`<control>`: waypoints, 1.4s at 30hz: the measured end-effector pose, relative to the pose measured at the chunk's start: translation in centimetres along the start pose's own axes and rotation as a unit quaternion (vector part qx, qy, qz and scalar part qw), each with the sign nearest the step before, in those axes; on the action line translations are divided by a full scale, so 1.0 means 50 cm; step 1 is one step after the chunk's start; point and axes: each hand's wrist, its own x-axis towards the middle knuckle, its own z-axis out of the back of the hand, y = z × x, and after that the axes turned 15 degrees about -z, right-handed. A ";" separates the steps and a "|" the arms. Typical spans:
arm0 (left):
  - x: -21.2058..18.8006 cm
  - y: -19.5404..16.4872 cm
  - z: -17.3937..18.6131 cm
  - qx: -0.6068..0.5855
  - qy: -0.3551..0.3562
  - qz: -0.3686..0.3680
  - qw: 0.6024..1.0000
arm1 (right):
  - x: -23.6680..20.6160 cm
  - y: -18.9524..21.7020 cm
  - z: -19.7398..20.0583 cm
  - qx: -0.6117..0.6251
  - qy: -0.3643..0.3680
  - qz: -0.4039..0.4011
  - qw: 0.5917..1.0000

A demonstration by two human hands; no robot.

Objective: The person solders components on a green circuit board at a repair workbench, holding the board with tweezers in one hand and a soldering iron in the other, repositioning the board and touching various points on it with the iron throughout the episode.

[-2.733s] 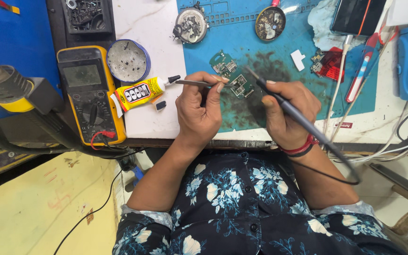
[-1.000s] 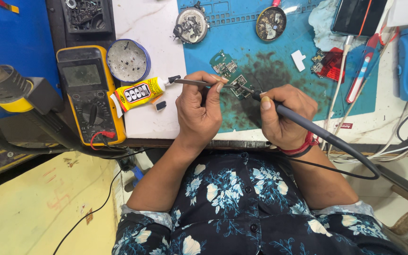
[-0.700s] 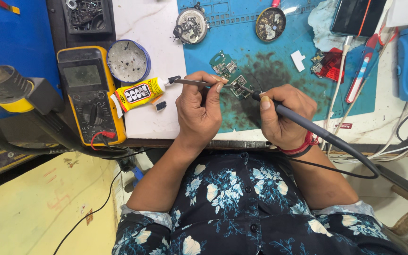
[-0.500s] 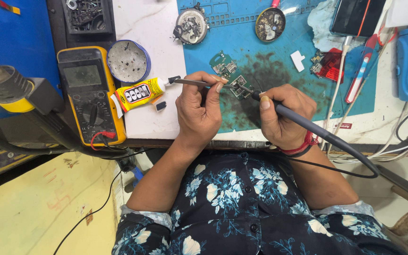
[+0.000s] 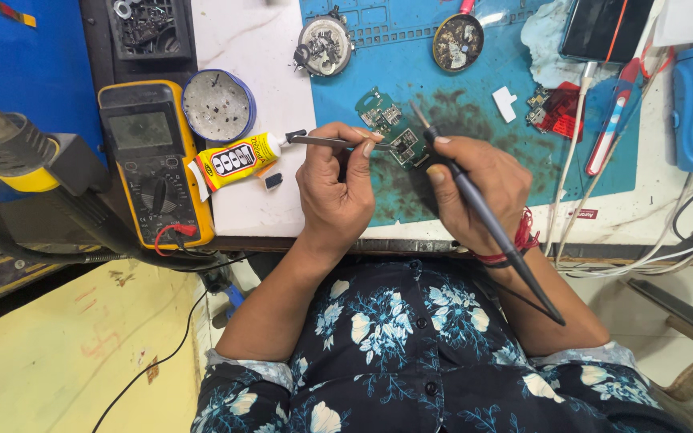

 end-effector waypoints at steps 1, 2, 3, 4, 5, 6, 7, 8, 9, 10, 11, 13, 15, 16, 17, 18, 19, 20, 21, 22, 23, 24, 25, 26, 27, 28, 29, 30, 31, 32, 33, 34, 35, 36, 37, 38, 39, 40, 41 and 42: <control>-0.001 -0.001 0.000 0.003 0.000 0.006 1.000 | 0.001 0.002 0.000 -0.009 0.004 0.010 1.000; -0.001 -0.001 0.000 0.006 -0.001 0.013 1.000 | 0.001 0.003 -0.001 -0.018 0.009 0.020 1.000; -0.001 -0.001 0.000 0.006 -0.001 0.012 1.000 | 0.001 0.005 -0.001 -0.020 0.016 0.016 1.000; -0.001 -0.001 0.000 0.006 -0.002 0.011 1.000 | 0.000 0.006 0.000 -0.021 0.023 0.013 0.999; -0.001 0.000 0.000 0.006 -0.002 0.010 1.000 | -0.001 0.006 0.000 -0.023 0.030 0.010 0.999; -0.001 0.001 0.001 0.007 -0.004 0.012 1.000 | -0.002 0.005 0.000 -0.007 0.038 -0.001 0.999; -0.002 0.000 0.000 0.007 -0.005 0.014 1.000 | -0.005 0.003 0.002 0.010 0.047 -0.012 0.999; -0.004 0.000 0.000 0.008 -0.007 0.016 1.000 | -0.008 0.001 0.003 0.027 0.056 -0.022 0.998; -0.006 -0.001 0.000 0.008 -0.006 0.019 1.000 | -0.010 -0.002 0.004 0.041 0.049 -0.018 0.998; -0.007 0.000 0.000 0.008 -0.005 0.021 1.000 | -0.013 -0.005 0.004 0.056 0.042 -0.014 0.997; -0.007 0.001 -0.001 0.008 -0.004 0.023 1.000 | -0.015 -0.009 0.003 0.071 0.035 -0.010 0.997; -0.007 0.004 -0.001 -0.010 -0.006 0.007 1.000 | -0.019 -0.016 0.001 0.075 -0.004 -0.027 0.997; -0.008 0.007 0.001 -0.015 -0.004 0.003 1.000 | -0.021 -0.020 -0.002 0.077 -0.022 -0.026 0.996; -0.008 0.008 0.002 -0.011 -0.001 0.006 1.000 | -0.023 -0.021 -0.002 0.075 -0.020 -0.017 0.997; -0.009 0.008 0.003 -0.008 0.003 0.010 1.000 | -0.024 -0.020 -0.002 0.074 -0.018 -0.007 0.997; -0.010 0.008 0.003 -0.007 0.003 0.013 1.000 | -0.024 -0.020 -0.002 0.078 -0.013 -0.005 0.997; -0.010 0.009 0.002 -0.007 0.002 0.016 1.000 | -0.022 -0.020 -0.003 0.083 -0.008 -0.002 0.997; -0.009 0.009 0.001 -0.007 0.002 0.019 1.000 | -0.020 -0.019 -0.003 0.087 -0.004 0.002 0.996; -0.009 0.010 0.001 -0.009 0.003 0.016 1.000 | -0.018 -0.017 -0.003 0.084 -0.003 0.001 0.996; -0.009 0.009 0.000 -0.010 0.003 0.014 1.000 | -0.017 -0.015 -0.004 0.082 -0.001 0.000 0.997; -0.008 0.009 0.000 -0.010 0.002 0.012 1.000 | -0.015 -0.013 -0.005 0.081 0.001 0.000 0.997; -0.008 0.008 0.001 -0.008 0.001 0.012 1.000 | -0.014 -0.012 -0.006 0.081 0.002 0.000 0.997; -0.007 0.009 0.002 -0.007 0.001 0.011 1.000 | -0.013 -0.011 -0.007 0.080 0.002 0.000 0.997; -0.007 0.009 0.002 -0.007 0.001 0.011 1.000 | -0.012 -0.010 -0.008 0.079 0.002 0.000 0.997; -0.007 0.008 0.002 -0.004 0.002 0.009 1.000 | -0.011 -0.010 -0.008 0.076 0.002 0.000 0.997; -0.006 0.008 0.002 -0.001 0.002 0.008 1.000 | -0.010 -0.010 -0.009 0.073 0.002 0.000 0.997; -0.007 0.008 0.002 0.001 0.003 0.007 1.000 | -0.011 -0.010 -0.009 0.069 0.002 -0.001 0.998; -0.007 0.008 0.002 0.003 0.004 0.009 1.000 | -0.011 -0.010 -0.009 0.071 0.003 -0.002 0.997; -0.006 0.007 0.003 0.004 0.004 0.012 1.000 | -0.011 -0.010 -0.009 0.073 0.004 -0.004 0.997; -0.006 0.007 0.003 0.006 0.005 0.014 1.000 | -0.012 -0.010 -0.008 0.075 0.004 -0.005 0.997; -0.006 0.007 0.003 0.006 0.005 0.012 1.000 | -0.012 -0.010 -0.008 0.076 0.003 -0.005 0.997; -0.006 0.007 0.002 0.007 0.005 0.011 1.000 | -0.012 -0.010 -0.008 0.077 0.002 -0.004 0.997; -0.006 0.007 0.002 0.007 0.005 0.009 1.000 | -0.012 -0.010 -0.008 0.078 0.001 -0.003 0.997; -0.005 0.007 0.002 0.007 0.005 0.008 1.000 | -0.012 -0.010 -0.009 0.075 0.002 -0.004 0.997; -0.005 0.008 0.001 0.006 0.004 0.006 1.000 | -0.011 -0.011 -0.009 0.071 0.003 -0.004 0.997; -0.005 0.008 0.001 0.006 0.004 0.005 1.000 | -0.010 -0.011 -0.009 0.068 0.004 -0.005 0.998; -0.005 0.007 0.001 0.005 0.004 0.005 1.000 | -0.010 -0.011 -0.008 0.072 0.004 -0.003 0.997; -0.005 0.007 0.001 0.005 0.004 0.006 1.000 | -0.010 -0.010 -0.008 0.076 0.004 -0.002 0.997; -0.005 0.006 0.001 0.004 0.005 0.006 1.000 | -0.010 -0.010 -0.008 0.080 0.004 0.000 0.997; -0.005 0.006 0.002 0.007 0.007 0.006 1.000 | -0.010 -0.010 -0.008 0.077 0.004 -0.001 0.997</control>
